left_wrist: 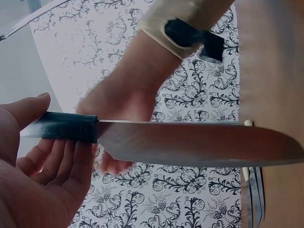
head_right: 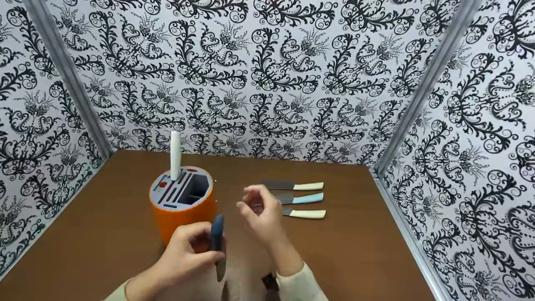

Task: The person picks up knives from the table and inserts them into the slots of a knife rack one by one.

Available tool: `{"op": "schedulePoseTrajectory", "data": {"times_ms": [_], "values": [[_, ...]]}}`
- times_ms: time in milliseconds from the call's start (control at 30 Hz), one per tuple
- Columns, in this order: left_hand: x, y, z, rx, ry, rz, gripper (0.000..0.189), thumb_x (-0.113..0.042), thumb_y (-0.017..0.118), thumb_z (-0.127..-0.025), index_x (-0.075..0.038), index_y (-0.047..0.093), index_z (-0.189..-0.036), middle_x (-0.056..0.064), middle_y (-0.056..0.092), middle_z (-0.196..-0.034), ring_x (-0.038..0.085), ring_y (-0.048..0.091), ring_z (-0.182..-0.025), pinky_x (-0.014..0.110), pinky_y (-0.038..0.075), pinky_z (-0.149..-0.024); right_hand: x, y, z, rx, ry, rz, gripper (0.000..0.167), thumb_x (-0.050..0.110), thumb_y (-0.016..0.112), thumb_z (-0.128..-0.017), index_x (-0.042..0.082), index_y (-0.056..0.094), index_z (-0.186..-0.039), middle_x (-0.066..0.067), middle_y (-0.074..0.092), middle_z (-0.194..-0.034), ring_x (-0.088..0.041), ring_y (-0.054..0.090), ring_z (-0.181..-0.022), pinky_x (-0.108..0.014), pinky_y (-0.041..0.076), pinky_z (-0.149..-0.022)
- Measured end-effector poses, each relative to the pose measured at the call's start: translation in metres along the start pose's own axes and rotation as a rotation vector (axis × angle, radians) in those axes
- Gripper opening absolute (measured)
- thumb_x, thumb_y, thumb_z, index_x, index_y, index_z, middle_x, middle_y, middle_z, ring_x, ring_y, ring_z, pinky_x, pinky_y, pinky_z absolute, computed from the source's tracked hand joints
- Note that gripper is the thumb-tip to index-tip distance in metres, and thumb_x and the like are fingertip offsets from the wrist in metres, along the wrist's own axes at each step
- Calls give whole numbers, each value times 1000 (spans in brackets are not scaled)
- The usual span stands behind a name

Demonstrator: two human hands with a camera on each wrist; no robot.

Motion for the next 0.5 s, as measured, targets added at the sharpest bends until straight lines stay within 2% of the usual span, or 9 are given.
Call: {"op": "schedulePoseTrajectory", "data": {"times_ms": [133,200,267,433,500], "values": [[-4,-4,-1,-11,-26,12,24,-16,92,-82,-14,76,-100,7,77,-90,10,76,-81,33,67,-73,-27,7,-11,15,123,-1,39,-5,73,-91,-6,62,-128,-17,69,-111,-20,71,-102,-26,63,-84],[-5,-7,-2,-21,-28,7,23,-17,92,-83,-14,77,-101,7,77,-90,10,76,-81,33,67,-72,-41,11,-16,22,159,-16,46,-4,73,-90,-6,60,-134,-19,69,-119,-29,70,-109,-28,63,-89],[-7,-10,-1,-35,-27,3,23,-17,91,-84,-13,77,-102,8,76,-90,10,76,-79,34,67,-71,-55,16,-20,33,186,-34,50,-4,72,-90,-6,57,-138,-23,67,-125,-32,69,-114,-28,62,-92],[-10,-17,1,-70,-2,-7,21,-15,90,-86,-12,76,-102,8,73,-87,9,71,-74,35,66,-69,-82,25,-22,96,213,-104,64,0,72,-90,-10,47,-148,-31,60,-138,-26,65,-120,-32,59,-99],[-13,-19,1,-86,26,-25,21,-14,90,-85,-14,76,-101,8,72,-85,8,69,-73,35,66,-68,-88,27,-21,131,210,-142,73,4,76,-89,-9,43,-152,-32,57,-143,-28,63,-124,-36,57,-103]]}}
Point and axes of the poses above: each hand's wrist, its own z-axis away from the middle knuckle, its own y-axis out of the palm, x = y × z, the point moved 4 cm from there along -z, towards the middle knuckle
